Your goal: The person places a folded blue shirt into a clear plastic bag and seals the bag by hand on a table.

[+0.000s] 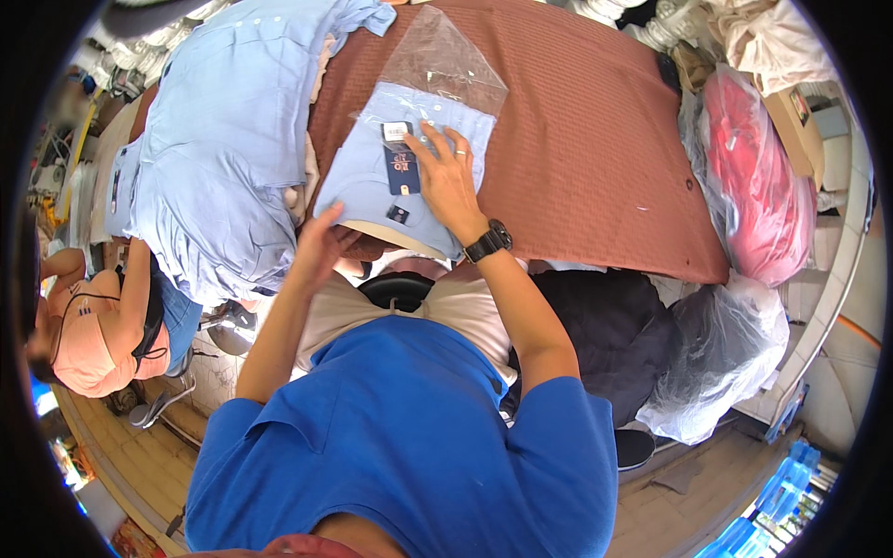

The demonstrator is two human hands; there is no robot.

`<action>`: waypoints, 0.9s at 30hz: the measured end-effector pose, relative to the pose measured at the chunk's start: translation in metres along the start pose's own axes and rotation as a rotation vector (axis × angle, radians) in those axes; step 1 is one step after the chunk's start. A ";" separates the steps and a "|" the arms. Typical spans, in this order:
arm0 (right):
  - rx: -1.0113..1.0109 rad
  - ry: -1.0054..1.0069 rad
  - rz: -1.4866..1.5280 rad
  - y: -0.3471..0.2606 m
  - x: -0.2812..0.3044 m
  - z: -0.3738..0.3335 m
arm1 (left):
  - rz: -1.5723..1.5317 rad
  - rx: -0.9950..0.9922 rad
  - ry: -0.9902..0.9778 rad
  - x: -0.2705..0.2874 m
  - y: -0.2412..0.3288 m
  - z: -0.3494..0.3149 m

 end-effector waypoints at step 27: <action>-0.101 -0.003 0.100 -0.001 -0.003 0.001 | -0.187 -0.135 -0.044 -0.072 -0.038 0.022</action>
Point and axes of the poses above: each hand's wrist, its own z-axis towards the middle knuckle, its own x-axis out of the back of the hand, y = z × x, the point moved 9 cm from there along z, towards the middle knuckle, and after that the axes turned 13 degrees about z, right-handed, at the moved point
